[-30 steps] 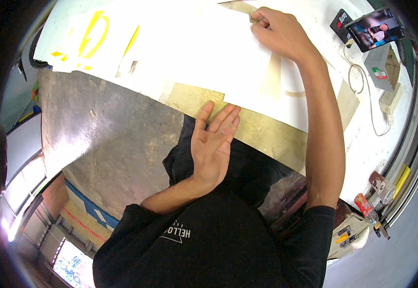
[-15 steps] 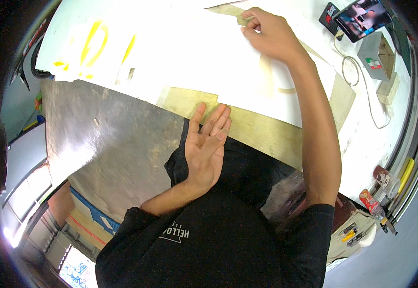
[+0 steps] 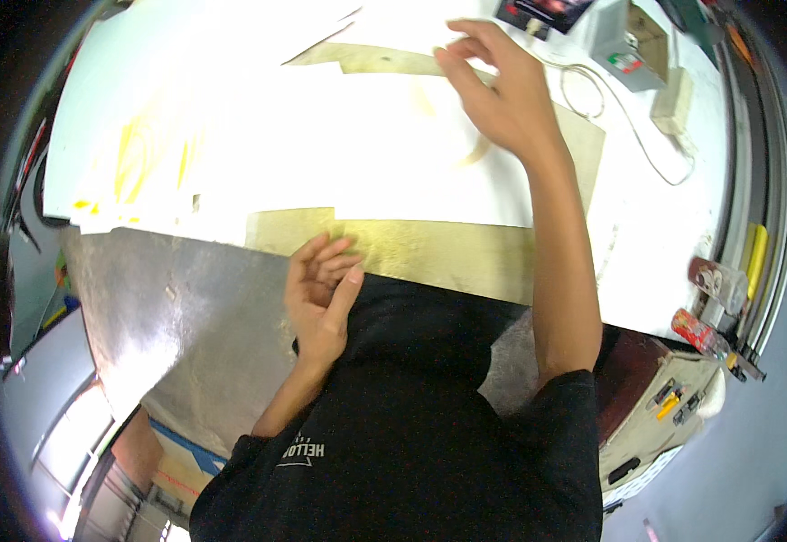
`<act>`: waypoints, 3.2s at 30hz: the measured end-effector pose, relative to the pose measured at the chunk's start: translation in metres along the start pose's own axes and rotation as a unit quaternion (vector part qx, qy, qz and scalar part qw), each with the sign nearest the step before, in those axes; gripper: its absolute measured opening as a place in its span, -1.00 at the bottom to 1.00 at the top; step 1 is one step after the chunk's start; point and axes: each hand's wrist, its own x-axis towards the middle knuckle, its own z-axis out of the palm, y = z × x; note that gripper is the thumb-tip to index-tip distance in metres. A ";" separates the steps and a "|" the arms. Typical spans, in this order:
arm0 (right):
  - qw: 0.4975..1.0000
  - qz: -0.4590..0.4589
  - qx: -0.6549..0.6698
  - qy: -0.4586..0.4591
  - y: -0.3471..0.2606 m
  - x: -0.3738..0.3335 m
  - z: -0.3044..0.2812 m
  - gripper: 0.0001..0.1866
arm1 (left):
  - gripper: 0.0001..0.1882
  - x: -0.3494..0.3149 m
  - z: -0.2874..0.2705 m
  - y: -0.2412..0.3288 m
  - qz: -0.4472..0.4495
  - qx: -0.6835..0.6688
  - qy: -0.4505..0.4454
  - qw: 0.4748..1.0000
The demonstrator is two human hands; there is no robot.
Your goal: The person repeatedly peels yellow and gold logo stickers from white backing sheets on a workbench. They handle the sheets one at a time, peel the logo, and place the peeled sheets aside. A smartphone playing a video is visible on the table.
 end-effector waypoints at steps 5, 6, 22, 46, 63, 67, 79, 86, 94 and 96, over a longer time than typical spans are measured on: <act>0.989 0.117 -0.064 0.066 0.016 -0.100 -0.085 -0.67 | -0.67 0.034 -0.016 0.010 0.205 0.368 -0.029 0.906; 0.989 0.115 -0.081 0.048 0.018 -0.118 -0.093 -0.67 | -0.67 0.039 -0.017 0.013 0.195 0.390 -0.038 0.899; 0.971 0.068 -0.219 -0.072 0.015 -0.173 -0.076 -0.60 | -0.73 0.069 -0.013 0.029 0.267 0.509 -0.116 0.810; 0.962 0.000 -0.262 -0.081 0.022 -0.174 -0.079 -0.61 | -0.58 0.082 -0.030 0.028 0.336 0.542 -0.187 0.747; 0.966 0.006 -0.251 -0.068 0.021 -0.174 -0.078 -0.63 | -0.78 0.123 0.070 0.051 0.455 0.491 -0.239 0.703; 0.968 0.002 -0.245 -0.057 0.023 -0.174 -0.079 -0.62 | -0.78 0.134 0.079 0.046 0.408 0.515 -0.293 0.695; 0.942 0.071 -0.299 0.131 0.043 -0.228 -0.096 -0.74 | -0.70 0.136 0.078 0.045 0.349 0.498 -0.316 0.728; 0.928 0.335 0.082 0.142 0.020 -0.174 -0.070 -0.76 | -0.66 0.148 0.071 0.030 0.318 0.467 -0.339 0.752; 0.877 0.466 0.086 -0.081 0.033 -0.149 -0.110 -0.77 | -0.67 0.148 0.070 0.025 0.353 0.442 -0.332 0.755; 0.870 0.478 0.093 -0.077 0.033 -0.147 -0.107 -0.73 | -0.66 0.148 0.071 0.026 0.368 0.438 -0.330 0.751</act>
